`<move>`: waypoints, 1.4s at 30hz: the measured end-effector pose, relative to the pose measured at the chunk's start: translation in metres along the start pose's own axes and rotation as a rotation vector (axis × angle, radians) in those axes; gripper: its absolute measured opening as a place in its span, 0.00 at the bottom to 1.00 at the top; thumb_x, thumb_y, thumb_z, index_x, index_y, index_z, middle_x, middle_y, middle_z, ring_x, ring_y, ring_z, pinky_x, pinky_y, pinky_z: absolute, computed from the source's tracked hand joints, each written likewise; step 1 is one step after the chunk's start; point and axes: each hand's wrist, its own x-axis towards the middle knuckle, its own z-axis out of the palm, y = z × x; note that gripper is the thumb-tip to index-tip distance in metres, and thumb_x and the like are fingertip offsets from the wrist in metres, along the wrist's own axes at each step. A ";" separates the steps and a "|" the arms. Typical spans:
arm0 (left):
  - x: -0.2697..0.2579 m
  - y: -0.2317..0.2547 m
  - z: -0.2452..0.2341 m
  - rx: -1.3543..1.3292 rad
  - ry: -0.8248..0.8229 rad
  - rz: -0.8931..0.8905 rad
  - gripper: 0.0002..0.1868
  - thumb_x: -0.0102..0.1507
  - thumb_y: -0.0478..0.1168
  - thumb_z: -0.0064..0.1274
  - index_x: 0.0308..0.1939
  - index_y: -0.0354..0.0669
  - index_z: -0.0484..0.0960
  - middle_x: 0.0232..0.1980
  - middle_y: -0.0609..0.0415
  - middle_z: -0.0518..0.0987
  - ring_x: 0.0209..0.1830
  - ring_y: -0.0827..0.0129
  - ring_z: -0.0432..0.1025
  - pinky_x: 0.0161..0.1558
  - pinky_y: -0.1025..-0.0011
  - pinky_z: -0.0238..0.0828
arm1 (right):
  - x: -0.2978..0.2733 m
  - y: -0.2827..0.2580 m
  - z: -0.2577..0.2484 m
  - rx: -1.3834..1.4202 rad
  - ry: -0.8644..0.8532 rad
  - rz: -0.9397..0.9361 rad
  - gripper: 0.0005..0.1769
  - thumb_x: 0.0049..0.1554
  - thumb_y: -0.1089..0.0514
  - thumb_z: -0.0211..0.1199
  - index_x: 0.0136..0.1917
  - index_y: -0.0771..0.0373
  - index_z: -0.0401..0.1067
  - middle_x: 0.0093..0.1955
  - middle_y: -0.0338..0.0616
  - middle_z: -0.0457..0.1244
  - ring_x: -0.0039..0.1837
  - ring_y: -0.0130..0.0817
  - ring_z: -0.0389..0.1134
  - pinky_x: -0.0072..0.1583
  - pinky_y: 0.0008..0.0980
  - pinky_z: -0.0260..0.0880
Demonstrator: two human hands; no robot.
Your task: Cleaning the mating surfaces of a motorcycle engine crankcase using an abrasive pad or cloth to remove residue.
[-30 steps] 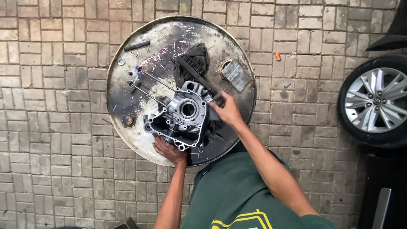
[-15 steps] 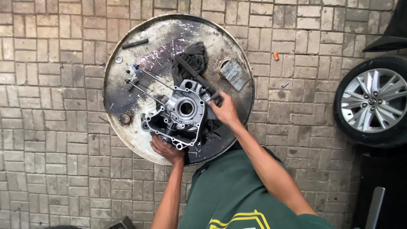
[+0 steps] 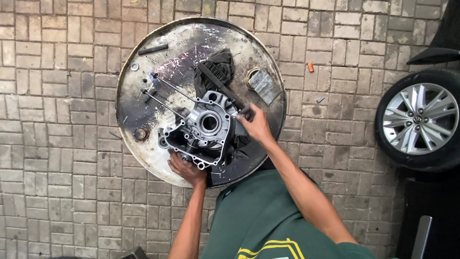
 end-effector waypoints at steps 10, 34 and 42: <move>0.004 0.012 -0.008 -0.007 -0.009 0.002 0.42 0.73 0.58 0.04 0.53 0.32 0.73 0.63 0.36 0.72 0.68 0.45 0.64 0.70 0.43 0.45 | -0.007 0.000 -0.002 0.152 0.090 0.016 0.12 0.60 0.56 0.69 0.56 0.61 0.76 0.44 0.52 0.68 0.42 0.37 0.71 0.45 0.41 0.73; 0.006 0.013 -0.008 -0.017 0.023 -0.009 0.40 0.73 0.58 0.06 0.52 0.34 0.74 0.61 0.39 0.73 0.67 0.49 0.65 0.69 0.46 0.48 | -0.021 0.005 -0.004 0.211 0.073 -0.014 0.19 0.65 0.54 0.61 0.64 0.62 0.61 0.49 0.54 0.69 0.36 0.36 0.72 0.45 0.42 0.78; 0.005 0.007 -0.005 -0.007 0.031 -0.006 0.39 0.73 0.58 0.07 0.52 0.36 0.74 0.60 0.39 0.73 0.66 0.49 0.65 0.69 0.47 0.47 | -0.016 0.024 0.021 -0.215 0.272 -0.314 0.11 0.53 0.56 0.72 0.47 0.60 0.75 0.40 0.52 0.67 0.45 0.56 0.72 0.45 0.52 0.71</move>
